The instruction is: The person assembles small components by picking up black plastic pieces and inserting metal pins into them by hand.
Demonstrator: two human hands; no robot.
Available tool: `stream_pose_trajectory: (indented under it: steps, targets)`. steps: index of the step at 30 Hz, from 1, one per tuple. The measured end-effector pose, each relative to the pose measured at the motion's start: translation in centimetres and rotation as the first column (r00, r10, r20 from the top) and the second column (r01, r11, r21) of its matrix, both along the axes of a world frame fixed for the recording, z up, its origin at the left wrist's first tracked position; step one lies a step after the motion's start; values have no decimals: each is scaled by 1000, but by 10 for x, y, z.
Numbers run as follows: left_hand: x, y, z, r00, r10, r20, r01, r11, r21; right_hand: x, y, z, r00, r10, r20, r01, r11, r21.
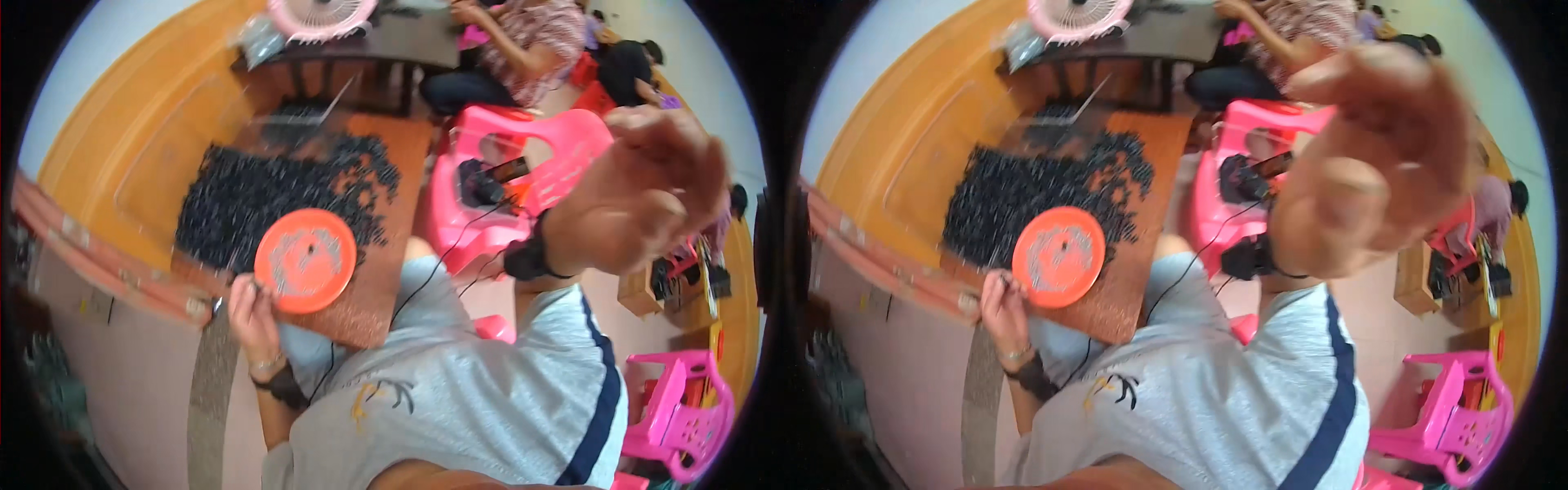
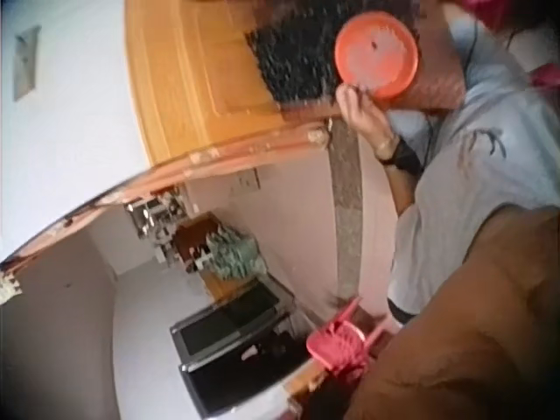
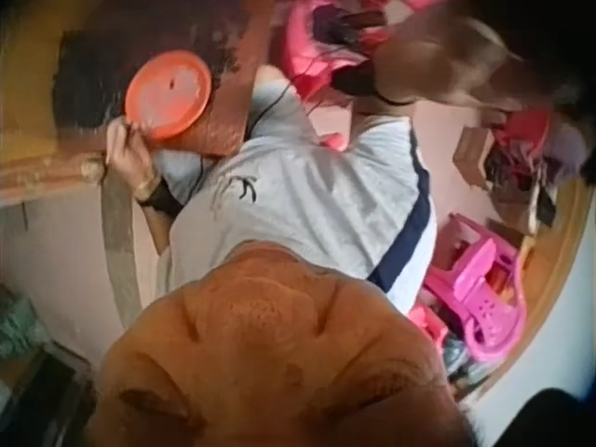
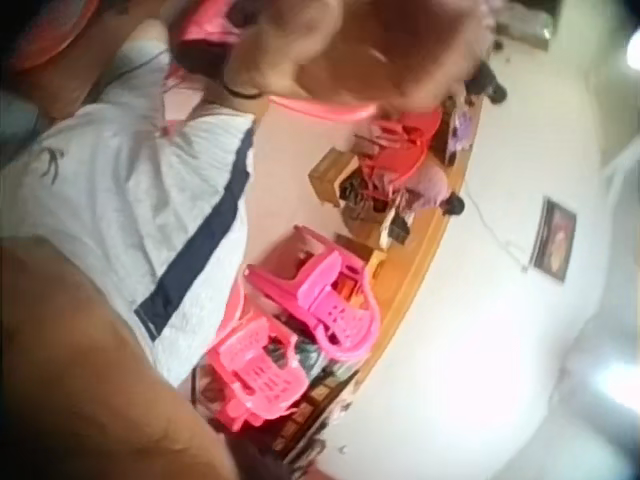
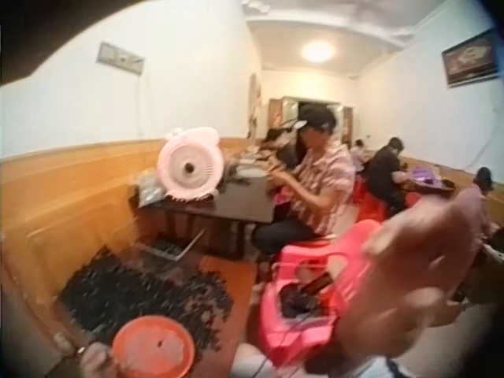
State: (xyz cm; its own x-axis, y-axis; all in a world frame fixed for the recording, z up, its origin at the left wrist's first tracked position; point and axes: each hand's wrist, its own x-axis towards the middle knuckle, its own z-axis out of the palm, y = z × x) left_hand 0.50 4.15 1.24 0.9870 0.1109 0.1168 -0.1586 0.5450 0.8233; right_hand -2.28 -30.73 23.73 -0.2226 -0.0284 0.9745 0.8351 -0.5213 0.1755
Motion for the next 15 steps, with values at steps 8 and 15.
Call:
stream_pose_trajectory:
  steps: [8, 15]
  targets:
    - [-3, -3, 11, 1000, -28, 0, 28, 999, 35, 22, -4, -26, 958, 183, -222, -184, 983, 15]
    - [-1, 1, 12, 998, -44, 50, 42, 999, 32, 55, -96, -37, 931, 194, -308, -194, 980, 31]
